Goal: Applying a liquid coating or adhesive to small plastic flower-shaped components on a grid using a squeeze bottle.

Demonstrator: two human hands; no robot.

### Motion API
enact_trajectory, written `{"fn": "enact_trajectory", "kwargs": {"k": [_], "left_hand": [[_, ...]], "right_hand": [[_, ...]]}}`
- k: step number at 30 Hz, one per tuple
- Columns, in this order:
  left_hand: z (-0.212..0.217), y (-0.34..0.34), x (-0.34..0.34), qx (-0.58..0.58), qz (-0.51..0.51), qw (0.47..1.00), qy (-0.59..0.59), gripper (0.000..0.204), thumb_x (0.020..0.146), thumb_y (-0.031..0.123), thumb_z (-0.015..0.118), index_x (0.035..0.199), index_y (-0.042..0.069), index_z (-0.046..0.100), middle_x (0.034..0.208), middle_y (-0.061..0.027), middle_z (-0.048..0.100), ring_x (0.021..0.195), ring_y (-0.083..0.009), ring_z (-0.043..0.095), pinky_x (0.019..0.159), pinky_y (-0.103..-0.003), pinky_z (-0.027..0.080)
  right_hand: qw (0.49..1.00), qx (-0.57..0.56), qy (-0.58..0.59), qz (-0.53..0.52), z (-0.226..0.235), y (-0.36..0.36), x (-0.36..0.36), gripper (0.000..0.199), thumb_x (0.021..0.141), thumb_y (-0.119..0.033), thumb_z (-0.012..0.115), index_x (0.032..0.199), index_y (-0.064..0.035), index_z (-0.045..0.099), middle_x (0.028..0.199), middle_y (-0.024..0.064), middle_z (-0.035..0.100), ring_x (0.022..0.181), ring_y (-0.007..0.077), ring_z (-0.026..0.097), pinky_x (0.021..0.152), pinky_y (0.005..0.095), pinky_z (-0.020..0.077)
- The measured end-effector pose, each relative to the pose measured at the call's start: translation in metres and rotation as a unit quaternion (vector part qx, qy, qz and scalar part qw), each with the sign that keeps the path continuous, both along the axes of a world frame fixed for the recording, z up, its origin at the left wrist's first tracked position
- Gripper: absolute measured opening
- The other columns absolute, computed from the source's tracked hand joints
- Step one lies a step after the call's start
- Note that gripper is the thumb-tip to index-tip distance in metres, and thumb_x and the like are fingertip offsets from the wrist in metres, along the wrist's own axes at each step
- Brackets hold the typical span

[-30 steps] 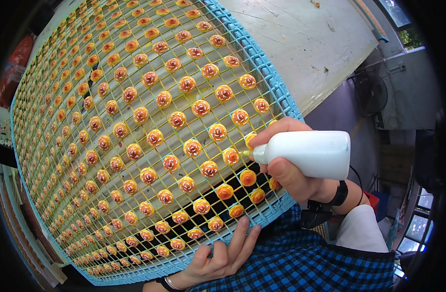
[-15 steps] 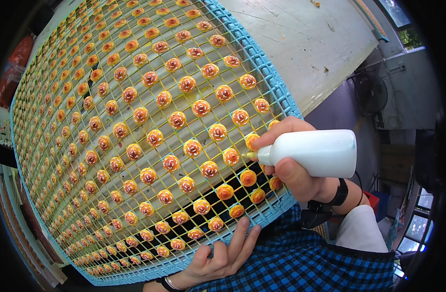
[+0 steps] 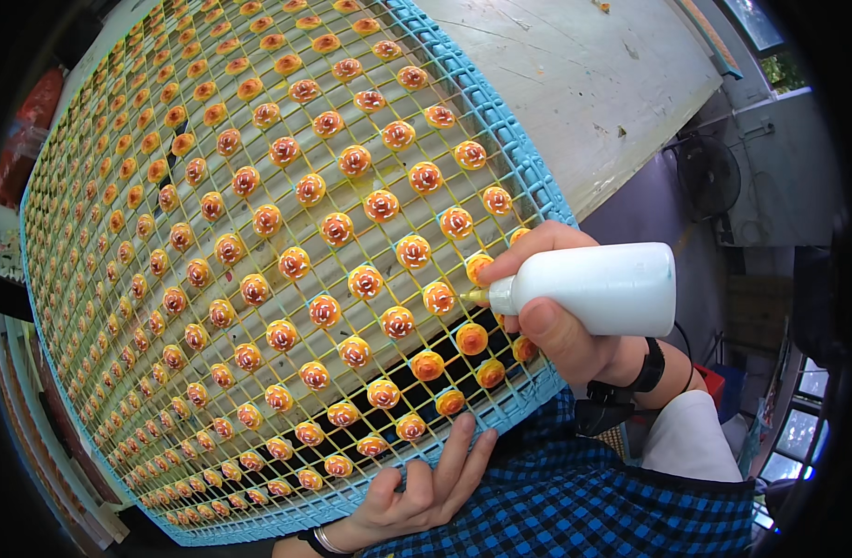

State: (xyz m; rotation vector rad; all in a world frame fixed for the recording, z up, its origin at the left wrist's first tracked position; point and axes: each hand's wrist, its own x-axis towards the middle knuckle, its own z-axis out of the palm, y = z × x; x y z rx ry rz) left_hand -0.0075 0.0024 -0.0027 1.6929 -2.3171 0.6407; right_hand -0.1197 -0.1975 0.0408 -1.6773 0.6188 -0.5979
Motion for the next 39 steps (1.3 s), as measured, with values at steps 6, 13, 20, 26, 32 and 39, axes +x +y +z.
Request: {"fn": "enact_trajectory", "kwargs": {"k": [6,13,20,26,32,39], "left_hand": [[0.0,0.0006,0.0001,0.004,-0.001,1.0,0.003,0.032,0.087,0.03,0.048,0.116,0.027,0.061,0.117,0.0085,0.061,0.076,-0.01,0.033,0.065,-0.024,0.028],[0.0007,0.0001,0.0004,0.004,-0.001,1.0,-0.002,0.032,0.087,0.031,0.049,0.116,0.027,0.061,0.117,0.0085,0.061,0.076,-0.01,0.033,0.066,-0.024,0.028],[0.0002,0.0007,0.0001,0.006,-0.002,1.0,-0.003,0.032,0.087,0.031,0.049,0.116,0.027,0.06,0.117,0.0087,0.061,0.076,-0.0101,0.033,0.067,-0.025,0.028],[0.0046,-0.0042,0.0046,0.0,-0.01,1.0,-0.002,0.032,0.086,0.03,0.049,0.116,0.027,0.061,0.117,0.0089,0.061,0.076,-0.01,0.033,0.068,-0.026,0.028],[0.0039,-0.0053,0.005,-0.005,-0.012,1.0,0.004,0.031,0.086,0.03,0.049,0.115,0.027,0.061,0.116,0.009,0.062,0.076,-0.0099,0.033,0.067,-0.025,0.027],[0.0031,-0.0042,0.005,-0.006,-0.012,1.0,0.004,0.031,0.086,0.03,0.049,0.115,0.027,0.061,0.116,0.0091,0.062,0.076,-0.0099,0.033,0.066,-0.025,0.027]], "right_hand": [[1.0,-0.01,-0.008,-0.005,-0.0015,-0.0002,0.0004,0.009,0.081,-0.008,0.064,0.074,-0.0008,0.062,0.072,0.0087,0.061,0.068,0.0221,0.059,0.059,0.0315,0.0476],[0.999,-0.036,-0.003,0.012,0.0001,-0.0013,0.0011,0.009,0.08,-0.008,0.065,0.074,-0.0013,0.062,0.069,0.008,0.061,0.067,0.0218,0.059,0.058,0.0317,0.047],[0.999,-0.041,-0.001,0.002,-0.0006,-0.0006,0.0008,0.009,0.08,-0.007,0.065,0.075,-0.0006,0.061,0.069,0.0079,0.06,0.066,0.0214,0.058,0.057,0.031,0.0464],[1.0,-0.017,-0.014,-0.006,-0.0024,-0.0008,0.0001,0.01,0.079,-0.008,0.066,0.076,0.0001,0.061,0.073,0.0103,0.06,0.068,0.0216,0.058,0.058,0.0311,0.0466],[0.999,-0.003,-0.007,-0.034,-0.0015,0.0022,0.0018,0.009,0.079,-0.007,0.066,0.077,0.0002,0.061,0.077,0.0115,0.06,0.068,0.022,0.058,0.058,0.0309,0.0463],[0.999,-0.052,0.005,-0.017,-0.0021,0.0008,0.0024,0.01,0.079,-0.007,0.066,0.079,0.0009,0.061,0.076,0.0108,0.059,0.067,0.0203,0.058,0.057,0.0299,0.0455]]}}
